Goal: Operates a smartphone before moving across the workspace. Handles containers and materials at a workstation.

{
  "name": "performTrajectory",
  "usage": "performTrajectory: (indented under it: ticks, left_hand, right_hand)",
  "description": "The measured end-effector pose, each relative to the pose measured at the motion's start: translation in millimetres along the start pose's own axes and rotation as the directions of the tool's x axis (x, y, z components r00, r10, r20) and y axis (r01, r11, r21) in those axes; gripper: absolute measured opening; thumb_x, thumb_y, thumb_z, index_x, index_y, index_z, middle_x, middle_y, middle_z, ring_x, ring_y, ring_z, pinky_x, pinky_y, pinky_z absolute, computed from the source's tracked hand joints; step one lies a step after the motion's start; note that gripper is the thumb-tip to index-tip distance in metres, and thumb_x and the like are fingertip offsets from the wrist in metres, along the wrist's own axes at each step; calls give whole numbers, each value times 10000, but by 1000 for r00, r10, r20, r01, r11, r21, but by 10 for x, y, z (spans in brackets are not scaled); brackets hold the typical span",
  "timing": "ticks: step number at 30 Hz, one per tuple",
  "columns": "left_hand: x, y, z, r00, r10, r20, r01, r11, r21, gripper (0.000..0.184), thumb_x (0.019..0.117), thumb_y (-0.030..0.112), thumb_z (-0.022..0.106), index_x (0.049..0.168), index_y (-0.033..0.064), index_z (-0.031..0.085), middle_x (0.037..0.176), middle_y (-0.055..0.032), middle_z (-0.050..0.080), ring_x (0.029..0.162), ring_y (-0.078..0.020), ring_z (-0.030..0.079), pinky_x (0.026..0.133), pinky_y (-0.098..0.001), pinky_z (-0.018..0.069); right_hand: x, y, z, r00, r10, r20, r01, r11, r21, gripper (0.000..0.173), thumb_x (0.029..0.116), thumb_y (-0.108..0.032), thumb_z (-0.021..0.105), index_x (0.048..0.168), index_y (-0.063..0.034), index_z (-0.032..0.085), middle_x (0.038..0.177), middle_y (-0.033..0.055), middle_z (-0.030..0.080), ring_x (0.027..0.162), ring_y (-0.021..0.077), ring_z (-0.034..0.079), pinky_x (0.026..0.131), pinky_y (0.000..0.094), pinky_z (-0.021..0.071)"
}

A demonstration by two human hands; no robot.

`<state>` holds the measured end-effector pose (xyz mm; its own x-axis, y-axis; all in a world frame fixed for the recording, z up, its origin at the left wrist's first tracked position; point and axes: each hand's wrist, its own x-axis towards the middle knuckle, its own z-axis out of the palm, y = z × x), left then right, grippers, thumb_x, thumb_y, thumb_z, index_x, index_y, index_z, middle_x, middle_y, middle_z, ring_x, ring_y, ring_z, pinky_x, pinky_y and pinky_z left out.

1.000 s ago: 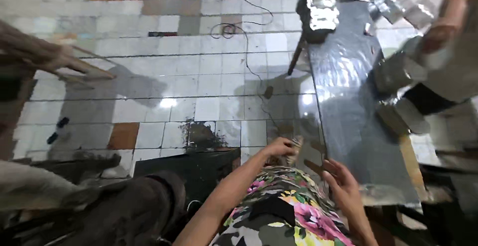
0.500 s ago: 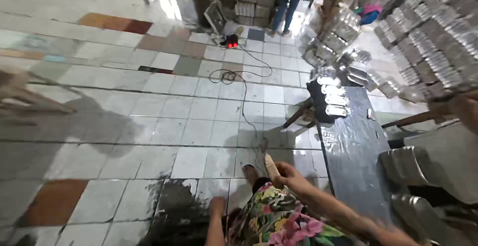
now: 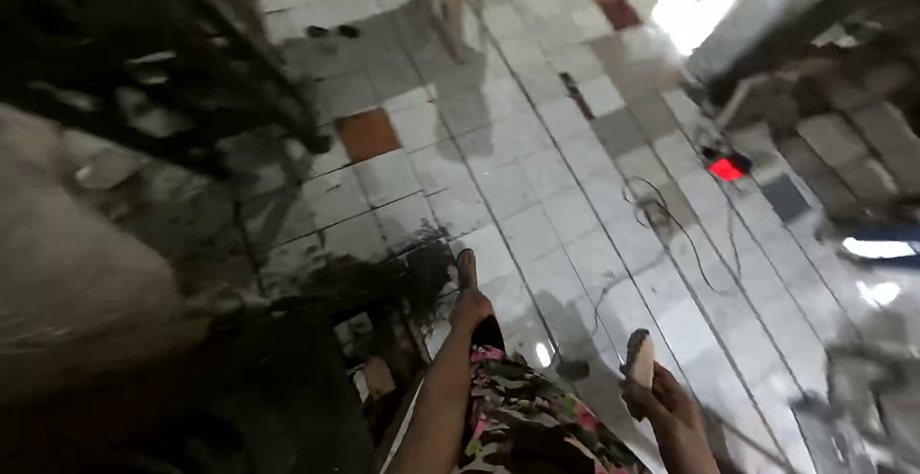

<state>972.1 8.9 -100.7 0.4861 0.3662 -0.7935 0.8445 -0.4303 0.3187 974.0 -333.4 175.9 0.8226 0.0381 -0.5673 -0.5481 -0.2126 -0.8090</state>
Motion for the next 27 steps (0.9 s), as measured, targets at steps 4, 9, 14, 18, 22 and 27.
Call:
performTrajectory:
  ticks: [4,9,14,18,22,27]
  left_hand:
    - [571,171,-729,995,44,-86,-53,992,-110,795,801,531,754,1405,41,593,1341,-233,647,1241,-425,621,1003,-687,495]
    - [1683,514,-2382,981,104,164,-70,977,-200,724,839,579,746,1306,32,666,1312,-236,651,1223,-415,617,1019,-637,498]
    - [2419,1383,-4296,968,221,122,-171,928,-332,526,921,463,723,1176,2,717,1168,-253,699,1103,-415,670,975,-647,510]
    - [2200,2457,-5801,841,539,-44,-417,596,-686,386,998,331,683,1181,-8,695,1060,-137,718,936,-205,691,892,-419,576]
    - [2547,3080,-6868,794,553,-253,-451,256,-855,305,968,193,720,1177,-27,687,1085,-94,725,949,-145,706,897,-358,602]
    - [3333,3276,-8070,835,165,-525,-550,215,-807,368,880,166,819,1168,-30,701,1082,-98,758,1011,-157,728,955,-358,602]
  right_hand:
    - [1018,-632,740,988,14,154,6,992,-130,571,914,-67,680,1433,27,462,1166,190,712,944,284,732,798,433,629]
    - [2621,-1836,2100,949,21,316,62,966,-250,624,932,-78,657,1480,50,389,1229,218,671,1021,293,712,874,471,613]
    - [3799,-3257,3477,909,-105,404,175,975,-141,647,902,-112,694,1469,28,417,1248,206,661,1021,290,709,857,460,618]
    - [4763,-4193,4629,830,-228,509,257,966,13,698,804,-226,797,1389,16,503,1137,158,692,945,247,717,806,417,630]
    - [5814,-5061,5915,630,-280,725,376,926,31,717,839,-213,799,1431,29,474,1214,139,685,1060,226,698,888,395,621]
    - [6867,-6137,7560,333,-113,936,556,825,-98,655,879,-243,795,1418,1,512,1289,134,652,1035,205,711,862,368,634]
